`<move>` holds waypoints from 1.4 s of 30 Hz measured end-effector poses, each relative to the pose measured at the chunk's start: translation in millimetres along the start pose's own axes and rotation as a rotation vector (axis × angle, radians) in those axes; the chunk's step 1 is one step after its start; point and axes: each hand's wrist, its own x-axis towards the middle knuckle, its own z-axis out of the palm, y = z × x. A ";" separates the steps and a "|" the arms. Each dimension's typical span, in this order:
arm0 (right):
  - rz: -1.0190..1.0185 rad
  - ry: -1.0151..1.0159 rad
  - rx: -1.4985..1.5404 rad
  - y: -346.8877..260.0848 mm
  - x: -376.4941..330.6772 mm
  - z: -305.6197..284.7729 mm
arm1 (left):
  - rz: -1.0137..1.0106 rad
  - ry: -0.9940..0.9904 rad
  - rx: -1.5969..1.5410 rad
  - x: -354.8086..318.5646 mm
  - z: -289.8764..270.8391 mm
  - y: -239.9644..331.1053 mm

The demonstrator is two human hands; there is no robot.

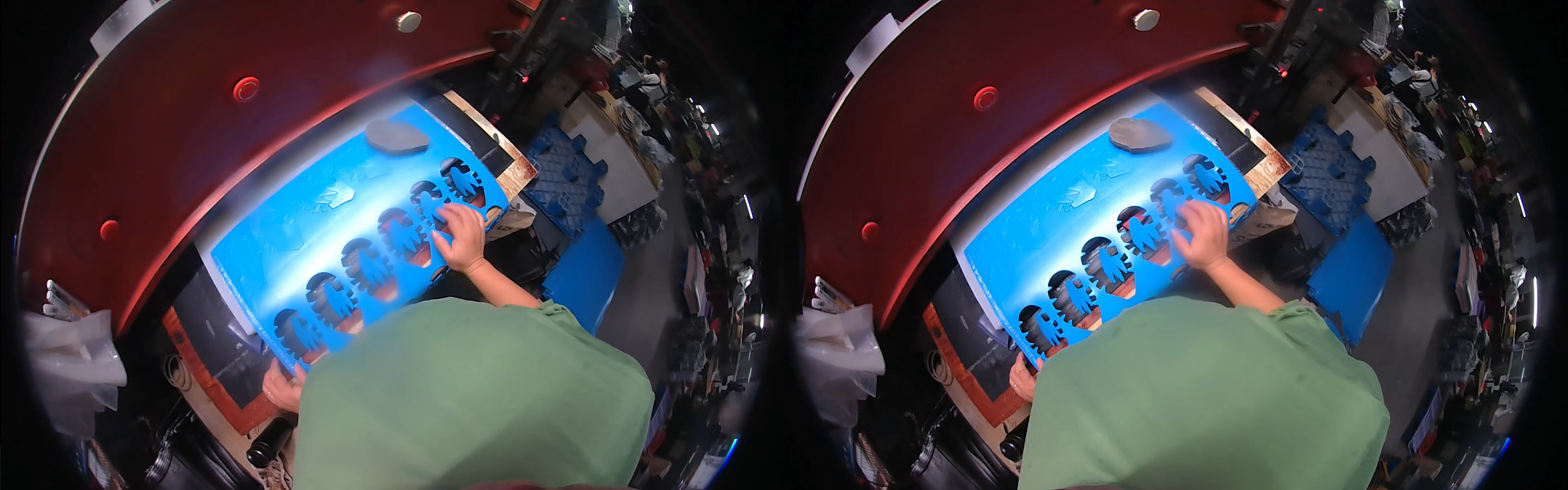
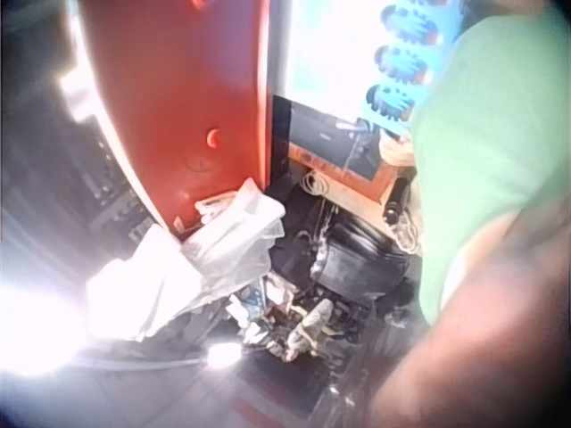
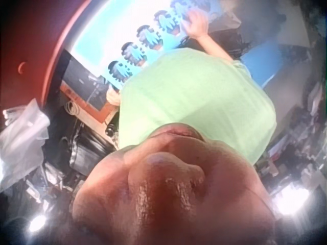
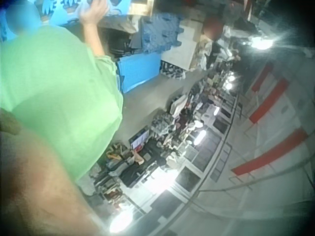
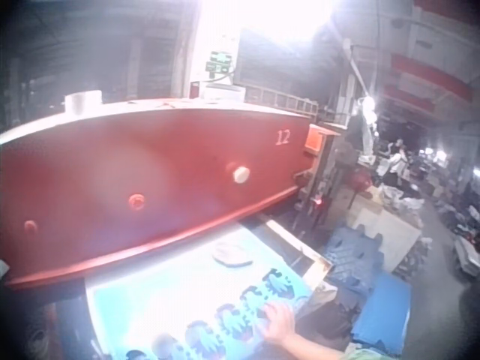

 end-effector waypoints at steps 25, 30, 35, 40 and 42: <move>0.379 -0.060 0.219 54.7 366.5 51.6 | 0.088 0.055 0.174 154.5 129.2 -58.7; 0.199 -0.210 0.256 65.9 318.9 59.0 | 0.188 0.050 0.137 181.6 149.4 -53.3; -0.321 -0.625 0.083 36.3 210.6 102.1 | 0.079 0.009 0.214 181.8 138.3 -66.4; -0.395 -0.302 0.163 44.7 182.4 131.6 | 0.032 -0.043 0.190 176.7 139.9 -77.1; -0.402 -0.244 0.189 43.3 182.7 126.6 | 0.053 -0.032 0.165 174.6 138.1 -78.4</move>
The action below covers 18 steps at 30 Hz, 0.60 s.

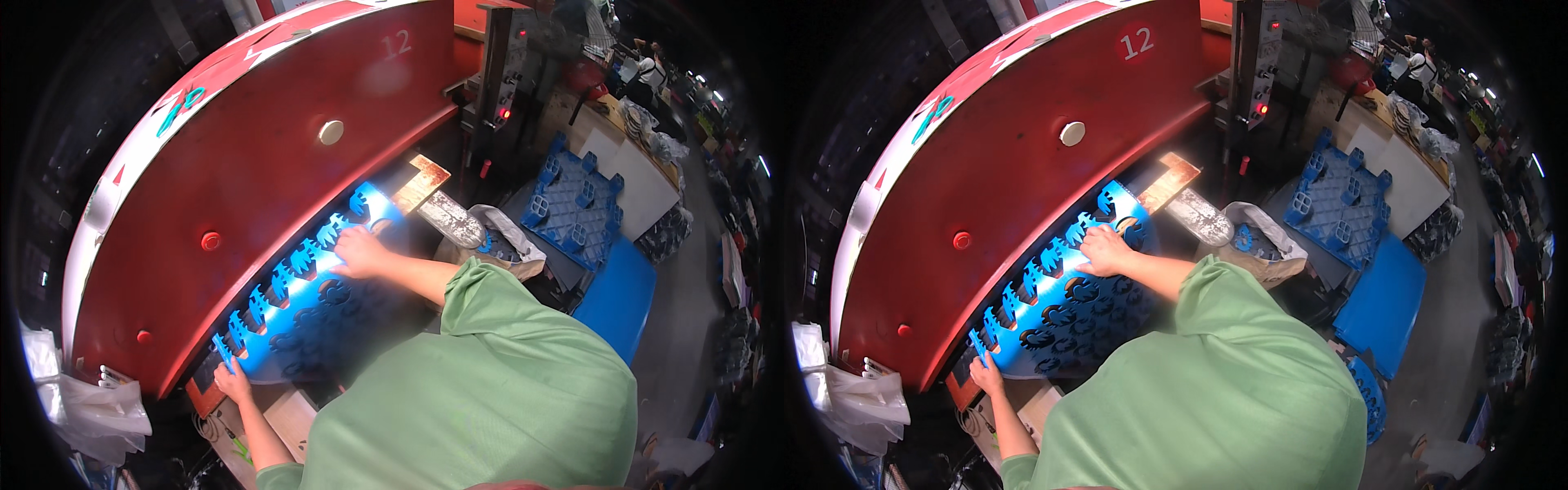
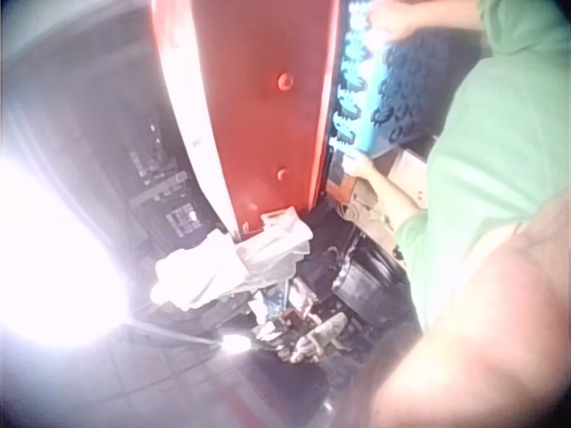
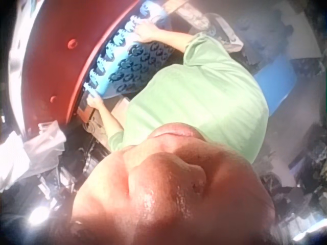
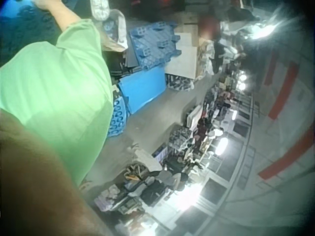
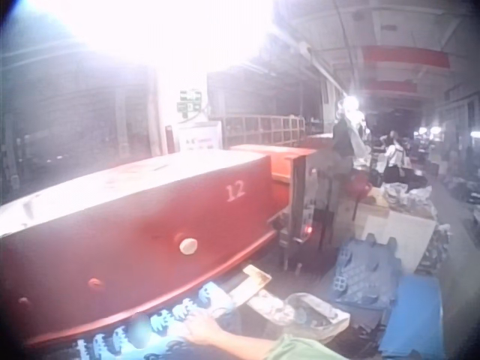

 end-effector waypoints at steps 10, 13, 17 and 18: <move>0.011 -0.322 0.027 -29.6 6.8 -9.2 | -0.345 -0.149 0.160 -5.9 -18.2 -11.2; -0.036 -0.254 0.078 -33.2 -2.6 -22.3 | -0.277 -0.068 0.132 -15.6 -23.7 0.7; -0.032 -0.278 0.159 -34.9 -27.7 -59.0 | -0.215 0.005 0.122 -35.3 -51.4 20.3; 0.063 -0.325 0.287 -33.1 -31.3 -66.3 | -0.162 0.054 0.103 -41.8 -59.6 25.5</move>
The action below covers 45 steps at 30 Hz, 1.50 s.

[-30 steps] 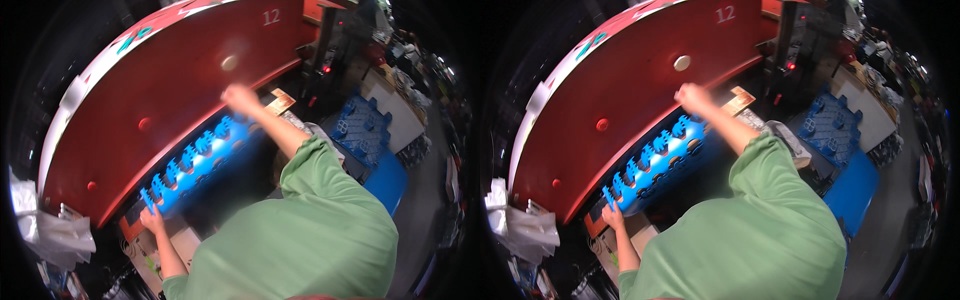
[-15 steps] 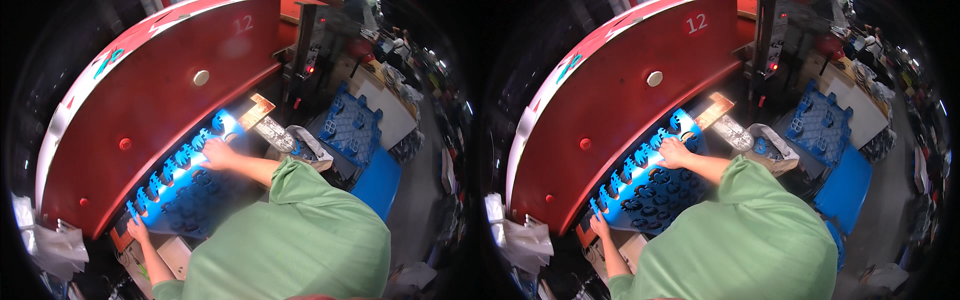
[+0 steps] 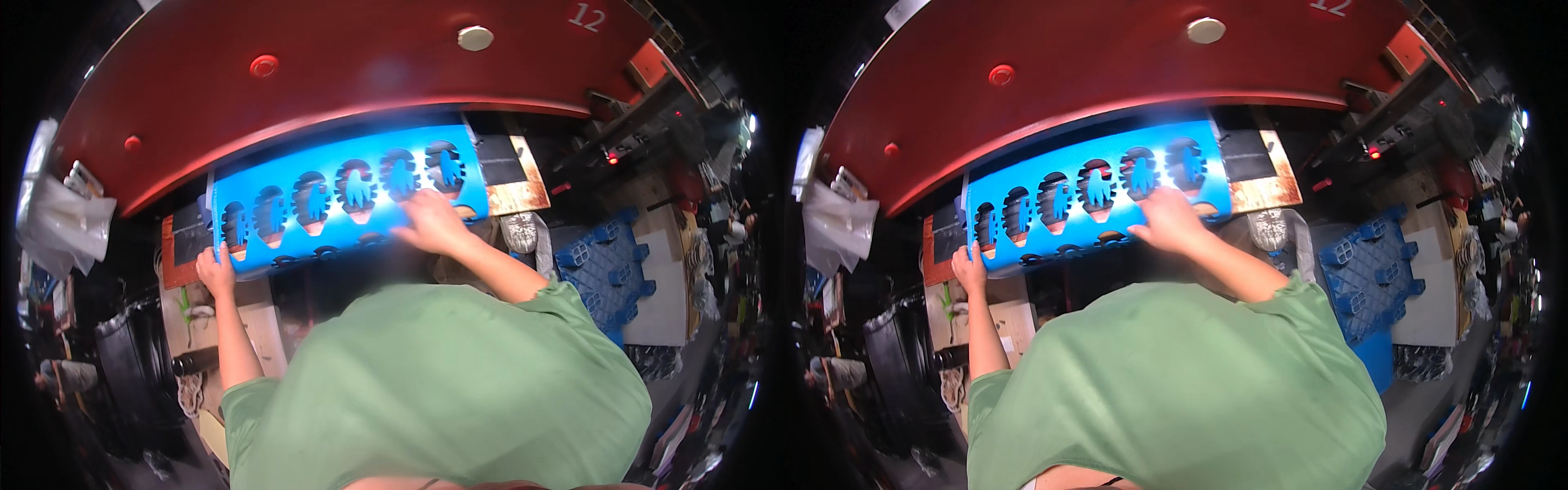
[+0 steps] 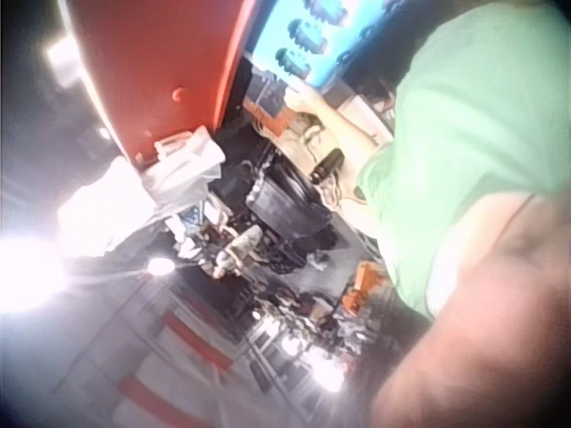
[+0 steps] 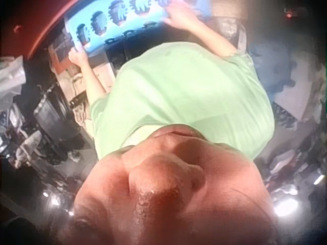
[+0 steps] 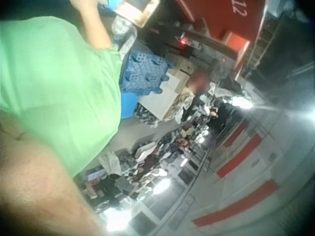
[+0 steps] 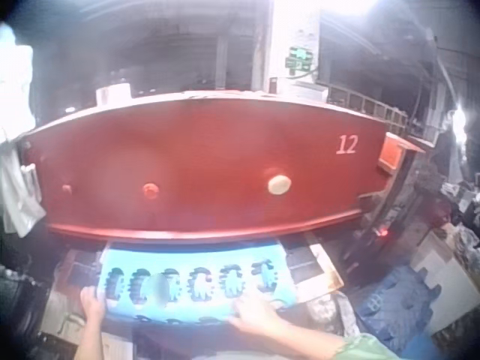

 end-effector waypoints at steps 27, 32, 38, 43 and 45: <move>0.647 0.239 1.195 55.0 14.8 -32.9 | 0.023 -0.032 -0.077 -180.9 -131.5 -4.4; 0.689 0.347 1.821 118.8 -8.6 -48.9 | -0.022 -0.090 0.020 -177.9 -138.7 -1.8; 0.595 0.460 1.654 149.7 -52.9 -74.6 | -0.036 0.080 0.131 -149.3 -159.8 52.5; 0.680 0.507 1.290 148.6 -88.8 -60.8 | 0.077 -0.039 -0.191 -135.1 -172.5 146.3; 0.701 0.494 1.297 152.4 -95.3 -57.9 | 0.148 -0.167 -0.258 -131.0 -160.8 188.9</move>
